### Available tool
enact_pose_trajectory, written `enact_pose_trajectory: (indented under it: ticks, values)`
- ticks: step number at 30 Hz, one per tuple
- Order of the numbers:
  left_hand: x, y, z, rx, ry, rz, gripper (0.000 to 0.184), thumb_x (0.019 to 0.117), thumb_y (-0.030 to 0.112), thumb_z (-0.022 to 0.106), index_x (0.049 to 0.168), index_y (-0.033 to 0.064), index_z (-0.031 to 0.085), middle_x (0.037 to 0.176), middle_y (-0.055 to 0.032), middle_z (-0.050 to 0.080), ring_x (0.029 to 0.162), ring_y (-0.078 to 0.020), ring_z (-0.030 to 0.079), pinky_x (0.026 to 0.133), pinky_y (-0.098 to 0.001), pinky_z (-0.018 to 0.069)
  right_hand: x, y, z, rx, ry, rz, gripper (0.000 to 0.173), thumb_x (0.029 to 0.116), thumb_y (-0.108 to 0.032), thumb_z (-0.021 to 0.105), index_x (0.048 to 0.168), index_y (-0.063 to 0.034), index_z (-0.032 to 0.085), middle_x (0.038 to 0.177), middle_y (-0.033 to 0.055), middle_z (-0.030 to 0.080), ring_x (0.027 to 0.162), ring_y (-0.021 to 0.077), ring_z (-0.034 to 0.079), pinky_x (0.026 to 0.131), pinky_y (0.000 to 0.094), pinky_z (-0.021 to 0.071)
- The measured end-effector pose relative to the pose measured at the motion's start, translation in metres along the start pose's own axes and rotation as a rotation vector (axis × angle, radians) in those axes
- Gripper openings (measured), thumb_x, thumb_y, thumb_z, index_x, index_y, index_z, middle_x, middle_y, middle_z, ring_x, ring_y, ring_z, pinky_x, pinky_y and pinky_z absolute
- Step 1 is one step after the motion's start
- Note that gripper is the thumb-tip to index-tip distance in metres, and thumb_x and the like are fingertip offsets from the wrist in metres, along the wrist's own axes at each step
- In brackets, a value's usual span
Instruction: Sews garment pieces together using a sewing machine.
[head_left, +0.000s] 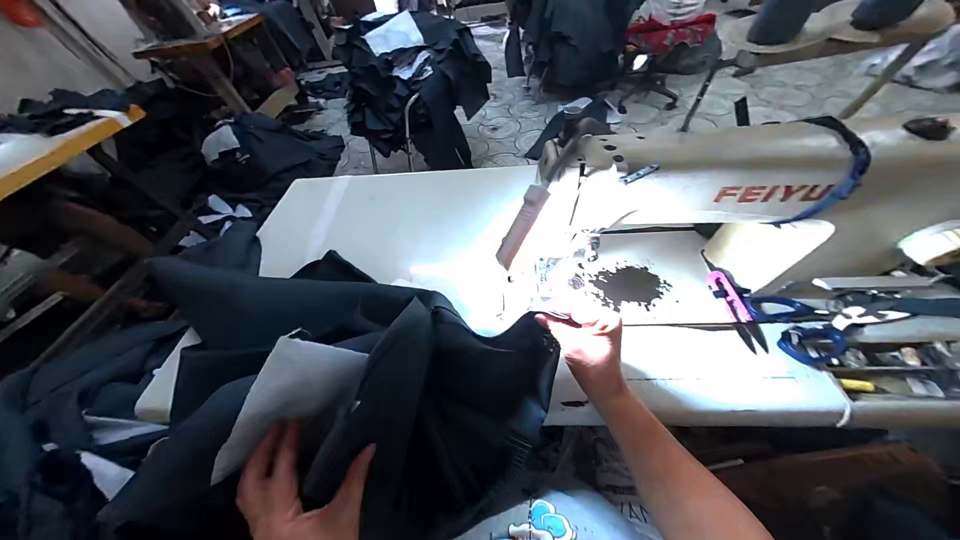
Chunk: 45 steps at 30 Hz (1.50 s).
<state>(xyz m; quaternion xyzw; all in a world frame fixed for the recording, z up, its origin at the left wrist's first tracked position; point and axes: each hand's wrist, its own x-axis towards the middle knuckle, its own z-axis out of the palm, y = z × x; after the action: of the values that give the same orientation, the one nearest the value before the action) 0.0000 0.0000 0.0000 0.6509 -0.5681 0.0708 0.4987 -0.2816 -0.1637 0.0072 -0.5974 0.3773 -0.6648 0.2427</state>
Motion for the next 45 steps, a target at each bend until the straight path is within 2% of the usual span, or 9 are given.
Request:
enact_pose_trajectory:
  ticks: [4, 9, 13, 17, 20, 24, 30, 34, 45]
  values:
    - [0.022, -0.007, 0.006, -0.038, 0.089, 0.083, 0.030, 0.0904, 0.017, 0.077, 0.098, -0.0111, 0.071, 0.117, -0.0264, 0.066, 0.126, -0.0242, 0.055, 0.114, -0.0328, 0.0377, 0.003, 0.002, -0.003, -0.045, -0.012, -0.011, 0.005, 0.0784, -0.001, 0.080, 0.080, -0.0017, 0.075, 0.078, 0.0002, 0.074, 0.076, -0.0017, 0.069, 0.074, 0.0187, 0.0589]
    - [0.098, -0.005, -0.027, 0.103, 0.144, 0.457, 0.018, 0.0995, 0.009, 0.056, 0.111, -0.0036, 0.062, 0.140, -0.0242, 0.056, 0.139, -0.0368, 0.046, 0.118, -0.0523, 0.0330, 0.014, -0.008, -0.014, -0.078, -0.120, 0.012, 0.002, 0.0793, -0.002, 0.076, 0.081, -0.0035, 0.076, 0.077, -0.0007, 0.073, 0.074, -0.0028, 0.067, 0.071, 0.0170, 0.0567]
    - [0.150, 0.048, -0.019, 0.090, -0.038, 0.821, 0.023, 0.1071, 0.009, 0.045, 0.122, 0.0113, 0.063, 0.145, -0.0028, 0.061, 0.148, -0.0199, 0.041, 0.126, -0.0467, 0.0216, 0.028, -0.022, -0.020, -0.126, -0.269, -0.116, 0.009, 0.0753, -0.001, 0.069, 0.079, -0.0022, 0.077, 0.073, 0.0018, 0.072, 0.070, -0.0021, 0.065, 0.066, 0.0171, 0.0533]
    - [0.167, 0.114, 0.019, 0.121, -0.444, 1.042, 0.031, 0.0999, 0.002, 0.044, 0.116, 0.0044, 0.070, 0.100, -0.0155, 0.073, 0.097, -0.0305, 0.070, 0.090, -0.0474, 0.0505, 0.040, -0.018, -0.028, -0.198, -0.469, -0.278, 0.008, 0.0768, -0.005, 0.070, 0.076, -0.0030, 0.077, 0.069, 0.0050, 0.070, 0.064, 0.0049, 0.064, 0.061, 0.0222, 0.0503]
    - [0.169, 0.116, 0.049, 0.091, -0.716, 1.023, 0.031, 0.0980, 0.007, 0.051, 0.123, 0.0009, 0.070, 0.094, -0.0158, 0.070, 0.088, -0.0336, 0.070, 0.080, -0.0478, 0.0579, 0.038, -0.011, -0.030, -0.154, -0.611, -0.267, 0.008, 0.0776, -0.005, 0.069, 0.077, -0.0022, 0.077, 0.070, 0.0055, 0.070, 0.066, 0.0057, 0.063, 0.063, 0.0226, 0.0504]
    - [0.179, 0.107, 0.080, -0.007, -0.958, 1.013, 0.010, 0.0903, 0.013, 0.066, 0.085, 0.0065, 0.072, 0.089, -0.0072, 0.070, 0.089, -0.0237, 0.070, 0.081, -0.0407, 0.0579, 0.034, -0.007, -0.029, -0.095, -0.793, 0.016, 0.004, 0.0819, -0.002, 0.074, 0.080, -0.0018, 0.077, 0.073, 0.0041, 0.070, 0.070, 0.0020, 0.063, 0.067, 0.0208, 0.0509]
    - [0.193, 0.100, 0.121, 0.007, -1.442, 0.571, 0.007, 0.0933, 0.004, 0.069, 0.100, 0.0045, 0.069, 0.080, -0.0045, 0.067, 0.073, -0.0148, 0.065, 0.067, -0.0363, 0.0544, 0.039, -0.005, -0.024, -0.217, -0.971, 0.402, 0.004, 0.0881, -0.010, 0.077, 0.086, -0.0063, 0.078, 0.078, 0.0007, 0.069, 0.076, 0.0061, 0.061, 0.074, 0.0311, 0.0494]
    - [0.190, 0.082, 0.137, -0.050, -1.531, 0.221, 0.021, 0.0903, 0.018, 0.078, 0.073, 0.0076, 0.071, 0.059, 0.0010, 0.061, 0.053, -0.0049, 0.054, 0.052, -0.0261, 0.0428, 0.044, 0.001, -0.020, -0.235, -1.038, 0.456, 0.011, 0.0868, -0.013, 0.079, 0.080, -0.0054, 0.075, 0.073, 0.0006, 0.065, 0.071, 0.0076, 0.057, 0.071, 0.0324, 0.0461]
    - [0.185, 0.089, 0.150, -0.020, -1.698, 0.125, 0.031, 0.0934, 0.020, 0.076, 0.066, 0.0065, 0.069, 0.055, 0.0004, 0.060, 0.048, -0.0037, 0.052, 0.047, -0.0231, 0.0385, 0.060, 0.000, -0.007, -0.314, -1.258, 0.715, 0.020, 0.0910, -0.023, 0.078, 0.090, -0.0035, 0.074, 0.075, 0.0049, 0.066, 0.070, 0.0146, 0.059, 0.070, 0.0395, 0.0470]
